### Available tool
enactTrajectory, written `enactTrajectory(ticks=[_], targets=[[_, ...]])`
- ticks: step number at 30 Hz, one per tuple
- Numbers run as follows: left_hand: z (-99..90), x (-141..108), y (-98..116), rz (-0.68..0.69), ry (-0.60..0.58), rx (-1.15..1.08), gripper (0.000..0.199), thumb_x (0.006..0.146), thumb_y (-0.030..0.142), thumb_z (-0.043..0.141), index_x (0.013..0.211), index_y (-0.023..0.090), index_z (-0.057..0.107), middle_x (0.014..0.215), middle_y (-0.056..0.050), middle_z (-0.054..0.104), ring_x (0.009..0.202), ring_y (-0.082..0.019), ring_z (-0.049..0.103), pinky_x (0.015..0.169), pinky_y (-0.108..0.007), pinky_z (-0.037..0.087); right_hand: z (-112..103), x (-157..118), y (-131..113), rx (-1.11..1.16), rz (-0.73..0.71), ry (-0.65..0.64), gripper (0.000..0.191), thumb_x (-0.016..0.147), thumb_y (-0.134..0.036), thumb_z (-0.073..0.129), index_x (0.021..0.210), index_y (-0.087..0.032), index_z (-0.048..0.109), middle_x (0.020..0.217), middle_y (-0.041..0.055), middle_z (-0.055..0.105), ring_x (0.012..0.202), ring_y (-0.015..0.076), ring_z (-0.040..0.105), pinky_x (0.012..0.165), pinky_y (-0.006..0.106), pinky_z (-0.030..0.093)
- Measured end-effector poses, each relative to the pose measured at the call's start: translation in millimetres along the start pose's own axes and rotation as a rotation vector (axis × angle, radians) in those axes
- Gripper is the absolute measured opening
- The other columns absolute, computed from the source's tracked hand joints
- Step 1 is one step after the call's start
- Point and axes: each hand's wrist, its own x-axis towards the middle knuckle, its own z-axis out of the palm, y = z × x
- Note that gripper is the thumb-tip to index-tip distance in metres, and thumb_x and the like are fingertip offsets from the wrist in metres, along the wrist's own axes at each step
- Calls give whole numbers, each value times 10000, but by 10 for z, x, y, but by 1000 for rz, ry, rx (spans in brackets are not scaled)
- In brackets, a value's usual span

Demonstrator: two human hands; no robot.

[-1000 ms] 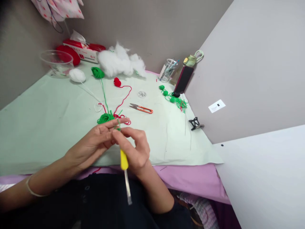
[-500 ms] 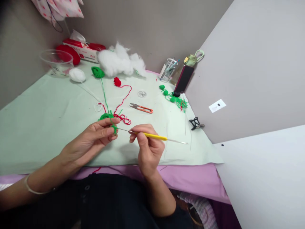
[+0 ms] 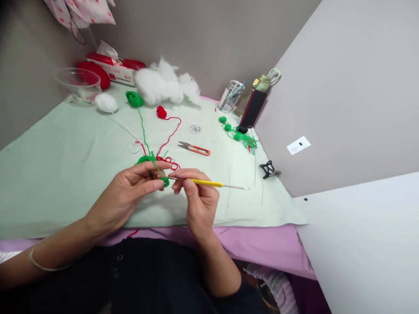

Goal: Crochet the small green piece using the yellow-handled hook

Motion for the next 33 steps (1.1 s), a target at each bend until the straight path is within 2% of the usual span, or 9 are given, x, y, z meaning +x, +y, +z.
enactTrajectory(ticks=[5,10,15,20,25,28,33], targets=[[5,7,7,17,22,-5,222,828,254,879,1038,323,865,880,17,687,888,-108,609,826,-194,478,16,24,4,52,41,42,166,1020,-345,621,943,-239,721,900,24,796,632,113,657,587,266,558],[3,5,16,13,29,5,232,821,257,881,1045,314,866,885,11,679,894,-113,606,825,-197,486,-20,8,-17,10,5,-18,169,1039,-309,594,978,-241,736,930,24,780,702,127,693,636,288,585],[-14,-1,3,33,28,32,235,832,252,867,1059,313,862,883,9,671,900,-120,612,834,-208,503,-35,-13,-64,-120,-153,-45,192,1046,-210,559,1043,-239,748,978,36,767,750,137,694,654,312,579],[-1,-10,19,112,55,142,252,849,223,840,1093,288,845,899,5,697,885,-128,640,843,-226,540,-51,-20,-82,-291,-277,-98,242,1048,-157,516,1106,-245,734,984,43,760,786,153,710,667,328,600],[52,-25,75,227,131,289,247,828,194,838,1072,231,835,887,4,702,817,-122,650,839,-246,574,-63,-86,-23,-575,-530,-157,249,1022,-130,551,1176,-240,713,1015,73,780,957,199,747,747,353,640],[51,-23,77,213,133,252,292,828,190,835,1117,229,825,841,19,671,803,-115,647,819,-236,576,-39,-106,-6,-686,-630,-152,239,1017,-143,565,1174,-246,714,1083,90,784,946,193,753,745,344,643],[18,-6,49,116,79,114,364,826,197,854,1184,247,812,844,29,666,843,-105,650,831,-213,561,-34,-80,-24,-532,-527,-82,232,1040,-161,521,1132,-234,721,915,52,775,909,195,757,726,344,643]])
